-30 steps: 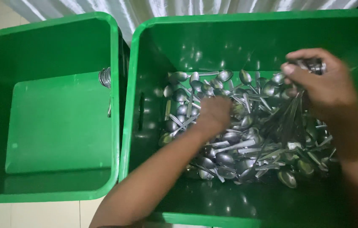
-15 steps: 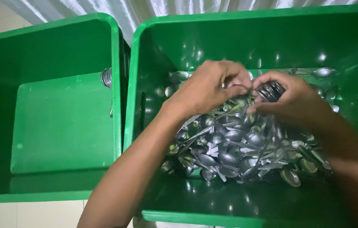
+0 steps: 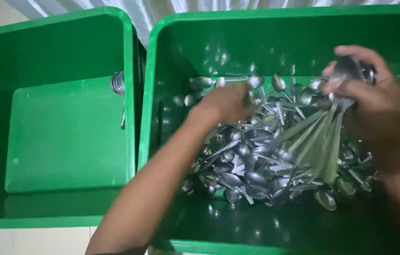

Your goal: The person gathers metal spoons from a large green bin, aligns them into neat bundles, and places the bundles into a second green bin. The person repeats this process multiple times, transferring spoons from the source bin to the destination bin.

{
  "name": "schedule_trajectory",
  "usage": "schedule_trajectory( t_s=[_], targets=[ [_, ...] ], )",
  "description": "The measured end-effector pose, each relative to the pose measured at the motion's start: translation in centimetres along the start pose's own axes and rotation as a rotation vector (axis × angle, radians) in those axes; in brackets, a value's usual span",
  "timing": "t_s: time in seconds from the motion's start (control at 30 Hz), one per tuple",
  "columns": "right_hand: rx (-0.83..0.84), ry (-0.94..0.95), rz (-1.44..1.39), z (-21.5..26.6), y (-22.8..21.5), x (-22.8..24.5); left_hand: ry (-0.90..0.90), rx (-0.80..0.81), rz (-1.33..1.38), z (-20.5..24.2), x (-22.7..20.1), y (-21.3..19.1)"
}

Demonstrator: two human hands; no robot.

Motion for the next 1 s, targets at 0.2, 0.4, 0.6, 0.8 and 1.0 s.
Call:
schedule_trajectory(
  t_s=[0.2, 0.4, 0.6, 0.8, 1.0],
  targets=[
    [-0.553, 0.88, -0.966, 0.6, 0.9, -2.5, -0.279, 0.359, -0.671, -1.7, 5.9, 11.7],
    [-0.532, 0.939, -1.13, 0.9, 1.6, -4.1, -0.245, 0.344, -0.734, -1.8, 5.7, 12.0],
    [-0.507, 0.916, -1.192, 1.5, 1.3, -5.2, -0.148, 0.166, -0.51, -1.7, 4.9, 8.7],
    [-0.125, 0.782, -0.475, -2.1, 1.4, 2.7, 0.0, 0.081, 0.282, -1.4, -1.0, 0.0],
    [0.06, 0.191, -0.181, -2.0, 3.8, 3.7, 0.124, -0.032, 0.632, -2.0, -2.0, 1.4]
  ],
)
Point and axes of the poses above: each hand's wrist, its own z-axis away from the middle knuckle, its own y-axis out of the palm, x = y × z, the point moved 2 cm from there along -z, towards the middle knuckle, and after that the axes turned 12 degrees about -z, right-handed, at the moved point
